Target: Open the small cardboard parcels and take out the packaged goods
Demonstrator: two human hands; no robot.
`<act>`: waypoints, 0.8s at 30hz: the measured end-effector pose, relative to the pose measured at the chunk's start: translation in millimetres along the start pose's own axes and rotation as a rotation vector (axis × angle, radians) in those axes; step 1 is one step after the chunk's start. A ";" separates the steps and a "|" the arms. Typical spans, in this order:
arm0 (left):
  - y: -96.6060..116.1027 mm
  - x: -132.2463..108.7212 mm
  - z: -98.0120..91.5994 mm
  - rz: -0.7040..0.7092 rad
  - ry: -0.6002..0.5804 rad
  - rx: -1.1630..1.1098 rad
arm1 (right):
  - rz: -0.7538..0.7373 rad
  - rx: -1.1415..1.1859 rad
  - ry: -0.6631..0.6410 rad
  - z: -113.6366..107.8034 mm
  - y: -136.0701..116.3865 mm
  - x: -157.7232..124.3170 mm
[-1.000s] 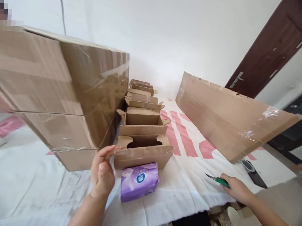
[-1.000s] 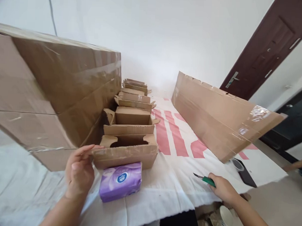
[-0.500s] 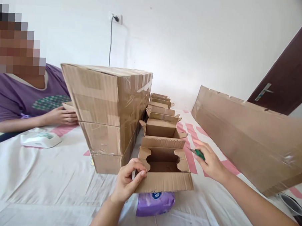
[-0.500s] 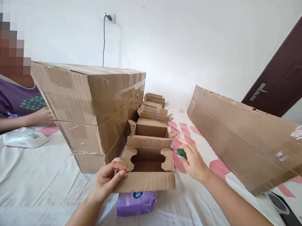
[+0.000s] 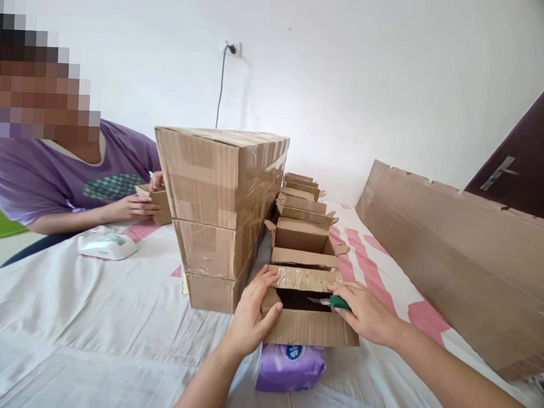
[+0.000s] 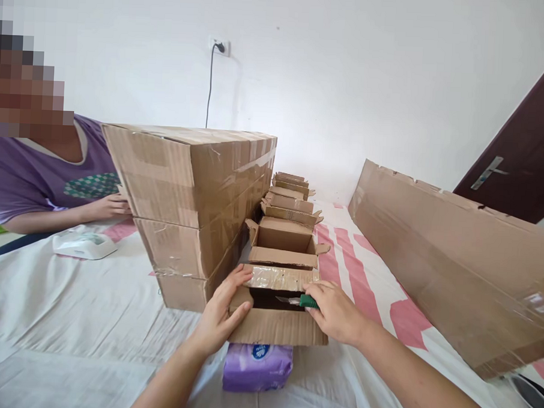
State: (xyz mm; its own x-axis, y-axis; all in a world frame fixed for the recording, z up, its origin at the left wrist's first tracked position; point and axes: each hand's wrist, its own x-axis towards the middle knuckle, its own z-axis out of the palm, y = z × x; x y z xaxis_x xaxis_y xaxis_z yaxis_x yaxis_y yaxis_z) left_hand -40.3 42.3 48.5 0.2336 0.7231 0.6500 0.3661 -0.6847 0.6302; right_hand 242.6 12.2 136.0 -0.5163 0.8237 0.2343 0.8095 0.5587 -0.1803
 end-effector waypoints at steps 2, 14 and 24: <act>-2.1 1.1 0.9 -0.028 -0.033 0.030 | -0.001 0.000 -0.012 0.4 -0.3 0.0; 0.4 2.2 0.7 -0.032 -0.013 0.023 | -0.050 -0.379 -0.007 10.6 5.0 29.5; 1.6 2.1 1.0 -0.037 -0.008 0.005 | -0.128 -0.431 -0.034 9.6 8.3 50.1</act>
State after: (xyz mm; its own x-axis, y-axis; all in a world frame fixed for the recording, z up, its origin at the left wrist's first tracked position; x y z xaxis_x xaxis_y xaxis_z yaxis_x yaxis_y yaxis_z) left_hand -38.3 42.9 50.5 0.2275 0.7486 0.6228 0.3795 -0.6571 0.6512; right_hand 220.9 59.0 137.1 -0.6232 0.7572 0.1958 0.7771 0.5712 0.2645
